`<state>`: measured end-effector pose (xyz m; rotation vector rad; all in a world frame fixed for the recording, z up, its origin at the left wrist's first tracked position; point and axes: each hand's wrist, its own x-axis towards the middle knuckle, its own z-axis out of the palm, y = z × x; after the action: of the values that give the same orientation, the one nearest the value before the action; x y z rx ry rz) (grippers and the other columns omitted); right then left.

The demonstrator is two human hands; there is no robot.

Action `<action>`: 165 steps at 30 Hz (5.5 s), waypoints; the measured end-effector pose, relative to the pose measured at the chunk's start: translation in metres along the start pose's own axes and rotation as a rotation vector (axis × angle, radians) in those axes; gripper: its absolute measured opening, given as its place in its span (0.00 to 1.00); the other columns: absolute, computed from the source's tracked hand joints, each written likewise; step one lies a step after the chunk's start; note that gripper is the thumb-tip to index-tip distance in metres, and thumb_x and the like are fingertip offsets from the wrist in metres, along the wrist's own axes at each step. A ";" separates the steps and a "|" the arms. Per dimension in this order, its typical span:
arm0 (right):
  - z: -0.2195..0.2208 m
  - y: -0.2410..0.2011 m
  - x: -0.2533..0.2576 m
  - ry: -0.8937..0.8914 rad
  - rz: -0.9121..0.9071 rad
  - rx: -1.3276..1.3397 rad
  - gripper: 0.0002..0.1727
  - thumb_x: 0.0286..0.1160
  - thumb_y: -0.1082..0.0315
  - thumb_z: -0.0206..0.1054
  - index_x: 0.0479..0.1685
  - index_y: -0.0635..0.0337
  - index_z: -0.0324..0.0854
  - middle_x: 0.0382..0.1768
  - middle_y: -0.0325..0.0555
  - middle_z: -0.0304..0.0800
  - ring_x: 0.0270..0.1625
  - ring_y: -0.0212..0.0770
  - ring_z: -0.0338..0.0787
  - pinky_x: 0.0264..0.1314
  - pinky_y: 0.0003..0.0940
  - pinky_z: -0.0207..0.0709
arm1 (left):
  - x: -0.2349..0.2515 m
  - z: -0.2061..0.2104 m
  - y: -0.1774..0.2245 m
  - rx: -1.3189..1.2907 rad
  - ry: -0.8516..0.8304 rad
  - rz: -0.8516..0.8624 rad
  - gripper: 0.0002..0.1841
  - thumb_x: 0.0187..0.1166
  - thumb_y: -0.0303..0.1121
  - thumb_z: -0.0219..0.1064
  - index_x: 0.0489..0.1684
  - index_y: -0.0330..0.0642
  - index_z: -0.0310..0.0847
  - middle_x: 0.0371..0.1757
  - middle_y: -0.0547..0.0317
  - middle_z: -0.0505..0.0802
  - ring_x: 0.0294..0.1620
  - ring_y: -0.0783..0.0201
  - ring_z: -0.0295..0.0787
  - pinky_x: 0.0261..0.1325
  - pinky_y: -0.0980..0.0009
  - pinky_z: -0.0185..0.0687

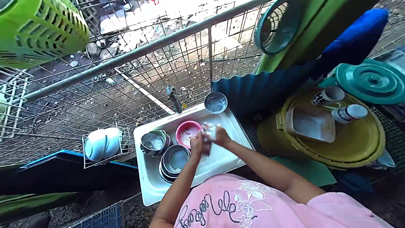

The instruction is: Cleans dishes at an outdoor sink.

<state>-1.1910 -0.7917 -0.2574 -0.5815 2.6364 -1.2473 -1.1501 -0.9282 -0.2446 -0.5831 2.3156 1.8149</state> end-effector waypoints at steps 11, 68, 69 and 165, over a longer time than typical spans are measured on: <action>-0.032 0.029 0.007 -0.133 0.201 0.409 0.19 0.86 0.71 0.58 0.65 0.80 0.79 0.60 0.63 0.90 0.63 0.45 0.89 0.72 0.42 0.80 | -0.018 -0.019 0.028 0.235 -0.415 0.207 0.27 0.59 0.33 0.85 0.56 0.26 0.86 0.54 0.35 0.93 0.60 0.45 0.89 0.70 0.47 0.78; -0.287 0.263 -0.129 0.732 1.062 -0.139 0.29 0.92 0.57 0.55 0.79 0.74 0.71 0.77 0.74 0.76 0.82 0.64 0.74 0.87 0.56 0.63 | 0.017 0.088 -0.079 0.706 -0.750 0.359 0.24 0.86 0.46 0.63 0.74 0.42 0.82 0.74 0.40 0.85 0.81 0.42 0.75 0.88 0.39 0.53; -0.287 0.273 -0.134 0.642 1.101 -0.139 0.33 0.92 0.54 0.56 0.82 0.76 0.66 0.79 0.76 0.71 0.85 0.67 0.70 0.88 0.58 0.59 | 0.019 0.085 -0.075 0.680 -0.643 0.314 0.26 0.87 0.45 0.62 0.79 0.41 0.78 0.79 0.39 0.81 0.85 0.41 0.70 0.90 0.40 0.51; -0.012 0.032 0.026 -0.394 -0.230 -0.323 0.14 0.81 0.74 0.60 0.57 0.71 0.87 0.69 0.69 0.84 0.78 0.66 0.78 0.84 0.59 0.67 | 0.027 -0.026 -0.032 -0.588 0.295 -0.392 0.33 0.95 0.54 0.37 0.64 0.29 0.76 0.52 0.41 0.89 0.49 0.56 0.88 0.54 0.56 0.85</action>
<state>-1.2271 -0.7755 -0.2745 -1.0836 2.4880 -0.6592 -1.1590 -0.9652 -0.2755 -1.3520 1.6009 2.3009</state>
